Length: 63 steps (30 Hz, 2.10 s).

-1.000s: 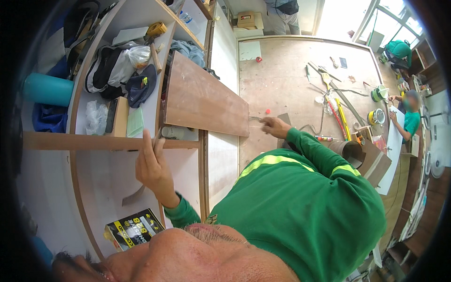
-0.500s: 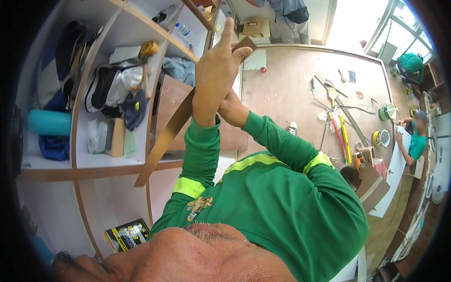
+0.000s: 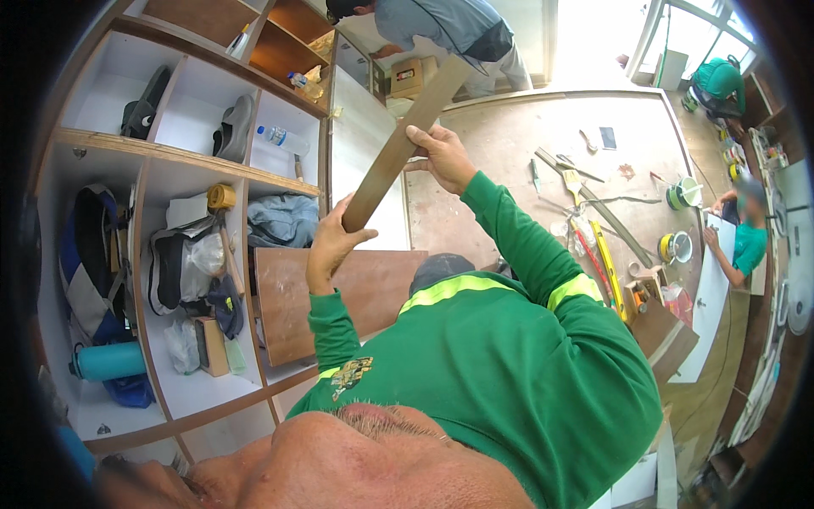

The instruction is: The person picks up a long wooden trim piece and places it into a wall-mounted shelving unit. They then sit on the floor and use a utility knife to cut and shape the trim piece, aligning it with other pieces on the floor.

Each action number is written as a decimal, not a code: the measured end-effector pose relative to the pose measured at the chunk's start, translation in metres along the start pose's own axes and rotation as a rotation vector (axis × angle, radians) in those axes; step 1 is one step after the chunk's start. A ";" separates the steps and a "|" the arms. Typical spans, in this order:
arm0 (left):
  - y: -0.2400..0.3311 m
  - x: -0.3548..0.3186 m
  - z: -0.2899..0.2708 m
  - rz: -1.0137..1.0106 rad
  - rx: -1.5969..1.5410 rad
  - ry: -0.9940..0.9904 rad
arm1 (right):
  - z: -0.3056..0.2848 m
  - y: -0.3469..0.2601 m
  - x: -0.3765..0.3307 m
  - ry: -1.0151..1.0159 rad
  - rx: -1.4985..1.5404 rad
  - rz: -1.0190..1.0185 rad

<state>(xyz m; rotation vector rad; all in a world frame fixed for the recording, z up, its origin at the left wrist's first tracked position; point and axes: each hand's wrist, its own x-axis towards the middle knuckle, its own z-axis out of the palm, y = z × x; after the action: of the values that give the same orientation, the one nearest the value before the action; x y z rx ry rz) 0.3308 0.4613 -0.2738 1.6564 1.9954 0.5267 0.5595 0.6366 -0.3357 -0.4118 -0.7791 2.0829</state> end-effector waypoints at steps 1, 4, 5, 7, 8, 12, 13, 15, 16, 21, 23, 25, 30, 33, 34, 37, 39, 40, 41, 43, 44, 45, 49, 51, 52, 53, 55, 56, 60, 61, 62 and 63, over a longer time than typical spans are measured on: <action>-0.001 0.003 0.001 -0.030 -0.015 -0.006 | -0.009 -0.003 0.009 0.006 -0.001 0.005; -0.012 0.013 -0.011 -0.131 -0.119 -0.049 | -0.042 -0.012 0.046 0.006 -0.004 -0.009; -0.017 0.014 -0.015 -0.126 -0.098 0.019 | -0.050 -0.014 0.059 0.010 0.014 -0.021; -0.035 0.016 -0.023 -0.147 -0.095 0.072 | -0.058 -0.020 0.087 0.017 -0.004 -0.024; -0.044 0.018 -0.028 -0.161 -0.095 0.102 | -0.060 -0.023 0.102 0.017 -0.014 -0.023; -0.054 0.022 -0.049 -0.221 -0.148 0.195 | -0.059 -0.029 0.164 -0.033 -0.050 0.008; -0.046 0.023 -0.058 -0.299 -0.130 0.212 | -0.054 -0.030 0.181 -0.023 -0.068 0.016; -0.068 0.023 -0.072 -0.271 -0.038 0.314 | -0.042 -0.031 0.219 -0.036 -0.039 0.035; -0.073 0.026 -0.080 -0.258 -0.024 0.350 | -0.040 -0.034 0.241 -0.043 -0.069 0.059; -0.074 0.046 -0.127 -0.233 0.100 0.680 | 0.000 -0.037 0.363 -0.200 -0.097 0.082; -0.072 0.056 -0.152 -0.214 0.143 0.744 | 0.039 -0.032 0.393 -0.245 -0.049 0.087; -0.064 0.066 -0.178 -0.227 0.156 0.757 | 0.084 -0.021 0.406 -0.361 0.020 0.132; -0.053 0.092 -0.249 -0.246 0.421 0.977 | 0.173 0.009 0.444 -0.611 0.061 0.215; -0.055 0.078 -0.289 -0.283 0.420 1.254 | 0.220 0.015 0.475 -0.662 0.190 0.147; -0.061 0.068 -0.300 -0.251 0.269 1.379 | 0.235 0.013 0.481 -0.677 0.231 0.125; -0.075 0.054 -0.324 0.296 -0.402 1.637 | 0.286 0.000 0.501 -0.761 0.304 0.090; -0.066 0.050 -0.338 0.626 -0.696 1.545 | 0.326 -0.008 0.506 -0.790 0.316 0.077; -0.059 0.055 -0.343 0.720 -0.781 1.445 | 0.346 -0.008 0.507 -0.827 0.350 0.080; -0.041 0.079 -0.344 0.727 -0.839 1.557 | 0.362 -0.006 0.513 -0.855 0.371 0.081; -0.048 0.080 -0.350 0.726 -0.754 1.432 | 0.393 -0.008 0.519 -0.916 0.412 0.076; -0.043 0.090 -0.355 0.744 -0.710 1.446 | 0.407 -0.007 0.522 -0.942 0.419 0.066; -0.031 0.102 -0.362 0.760 -0.658 1.461 | 0.421 -0.006 0.523 -0.970 0.433 0.058; -0.005 0.128 -0.407 0.690 -0.472 1.724 | 0.467 -0.019 0.546 -1.028 0.398 0.034; -0.004 0.127 -0.430 0.714 -0.393 1.749 | 0.487 -0.028 0.558 -1.058 0.366 0.049; -0.003 0.124 -0.438 0.709 -0.374 1.764 | 0.495 -0.031 0.559 -1.067 0.351 0.058; -0.003 0.121 -0.446 0.705 -0.357 1.778 | 0.502 -0.036 0.561 -1.092 0.345 0.048; -0.007 0.110 -0.461 0.700 -0.324 1.816 | 0.517 -0.041 0.570 -1.130 0.341 0.045; -0.010 0.105 -0.467 0.702 -0.313 1.832 | 0.524 -0.044 0.576 -1.147 0.336 0.037; -0.014 0.070 -0.493 0.737 -0.289 1.878 | 0.554 -0.058 0.588 -1.148 0.365 -0.015; -0.014 0.063 -0.501 0.744 -0.275 1.889 | 0.563 -0.065 0.591 -1.162 0.376 -0.011; -0.012 0.055 -0.509 0.749 -0.260 1.899 | 0.573 -0.071 0.591 -1.150 0.373 -0.035; -0.005 0.050 -0.525 0.787 -0.280 1.904 | 0.586 -0.078 0.593 -1.137 0.376 -0.067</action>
<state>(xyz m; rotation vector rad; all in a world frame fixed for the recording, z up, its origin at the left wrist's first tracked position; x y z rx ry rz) 0.0088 0.5175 0.1395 1.6589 1.5589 3.3678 -0.0554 0.9311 0.1502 1.0802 -0.9386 2.2374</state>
